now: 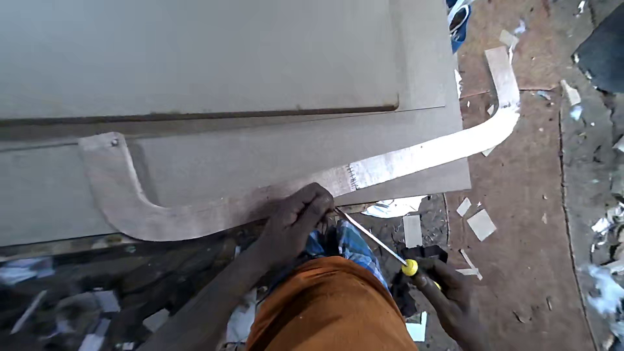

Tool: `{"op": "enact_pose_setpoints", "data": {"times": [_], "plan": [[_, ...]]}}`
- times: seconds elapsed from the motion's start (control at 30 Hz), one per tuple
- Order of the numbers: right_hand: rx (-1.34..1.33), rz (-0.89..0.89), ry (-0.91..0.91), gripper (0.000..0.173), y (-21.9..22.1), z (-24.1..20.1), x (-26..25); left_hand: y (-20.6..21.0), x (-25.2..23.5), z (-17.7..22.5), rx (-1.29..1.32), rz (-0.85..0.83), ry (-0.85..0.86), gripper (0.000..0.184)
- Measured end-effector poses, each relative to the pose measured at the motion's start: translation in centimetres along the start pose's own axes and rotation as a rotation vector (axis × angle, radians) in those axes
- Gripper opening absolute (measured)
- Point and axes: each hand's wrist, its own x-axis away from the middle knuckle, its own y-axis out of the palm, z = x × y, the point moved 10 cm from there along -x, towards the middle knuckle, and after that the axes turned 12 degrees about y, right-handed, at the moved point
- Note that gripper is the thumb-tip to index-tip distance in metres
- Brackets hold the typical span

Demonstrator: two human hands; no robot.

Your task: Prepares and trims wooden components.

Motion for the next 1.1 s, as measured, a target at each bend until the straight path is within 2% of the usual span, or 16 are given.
{"op": "enact_pose_setpoints", "data": {"times": [0.07, 0.1, 0.2, 0.27, 0.33, 0.37, 0.47, 0.53, 0.6, 0.63, 0.7, 0.73, 0.8, 0.87, 1.0, 1.1], "plan": [[-0.004, 0.032, -0.007, 0.028, -0.3, -0.5, 0.4, -0.9, -0.4, -0.4, 0.096, 0.088, -0.014, 0.029], [0.006, 0.041, -0.015, 0.028, -0.3, -0.8, 0.5, -0.9, -0.7, -0.3, 0.129, 0.074, -0.021, 0.030], [0.080, 0.045, -0.034, 0.029, 0.1, -1.6, 0.8, 1.1, -0.4, -0.5, 0.136, -0.140, -0.124, 0.049], [0.104, 0.035, -0.041, 0.030, 0.2, -1.9, 0.8, 2.2, 0.4, -0.7, 0.128, -0.216, -0.188, 0.030], [0.091, 0.025, -0.023, 0.030, 0.1, -2.0, 0.9, 2.0, 0.5, -0.6, 0.149, -0.207, -0.182, 0.028], [0.089, 0.023, -0.015, 0.030, 0.0, -2.2, 0.9, 1.1, 0.3, -0.6, 0.181, -0.148, -0.189, 0.032], [0.129, 0.064, -0.012, 0.031, -0.9, -2.9, 1.1, -4.5, -0.4, -1.2, 0.313, 0.264, -0.218, 0.041], [0.202, 0.138, -0.022, 0.035, -1.9, -3.6, 1.3, -8.1, -0.9, -1.4, 0.391, 0.444, -0.174, 0.055], [0.345, 0.210, -0.076, 0.041, -2.8, -4.8, 1.4, -9.7, -0.5, -1.4, 0.259, 0.603, -0.194, 0.069], [0.446, 0.232, -0.117, 0.041, -3.1, -5.7, 1.4, -9.6, -0.2, -1.3, 0.091, 0.590, -0.186, 0.073], [0.637, 0.254, -0.163, 0.039, -3.3, -7.4, 1.5, -8.2, 0.3, -0.5, -0.322, 0.415, -0.141, 0.097], [0.708, 0.261, -0.168, 0.037, -3.4, -8.1, 1.5, -7.2, 0.2, -0.2, -0.479, 0.319, -0.130, 0.102], [0.812, 0.259, -0.170, 0.035, -3.5, -9.1, 1.3, -4.7, -0.5, -0.1, -0.654, 0.136, -0.036, 0.078], [0.891, 0.263, -0.177, 0.033, -3.5, -9.9, 1.2, -1.3, -1.4, 0.5, -0.679, -0.049, 0.168, 0.059], [0.969, 0.248, -0.207, 0.030, -3.3, -11.1, 0.6, 6.7, -2.0, 2.8, -0.608, -0.404, 0.591, 0.058], [1.043, 0.231, -0.235, 0.030, -3.0, -12.3, 0.3, 11.4, -1.9, 3.6, -0.450, -0.624, 0.795, 0.063]]}}
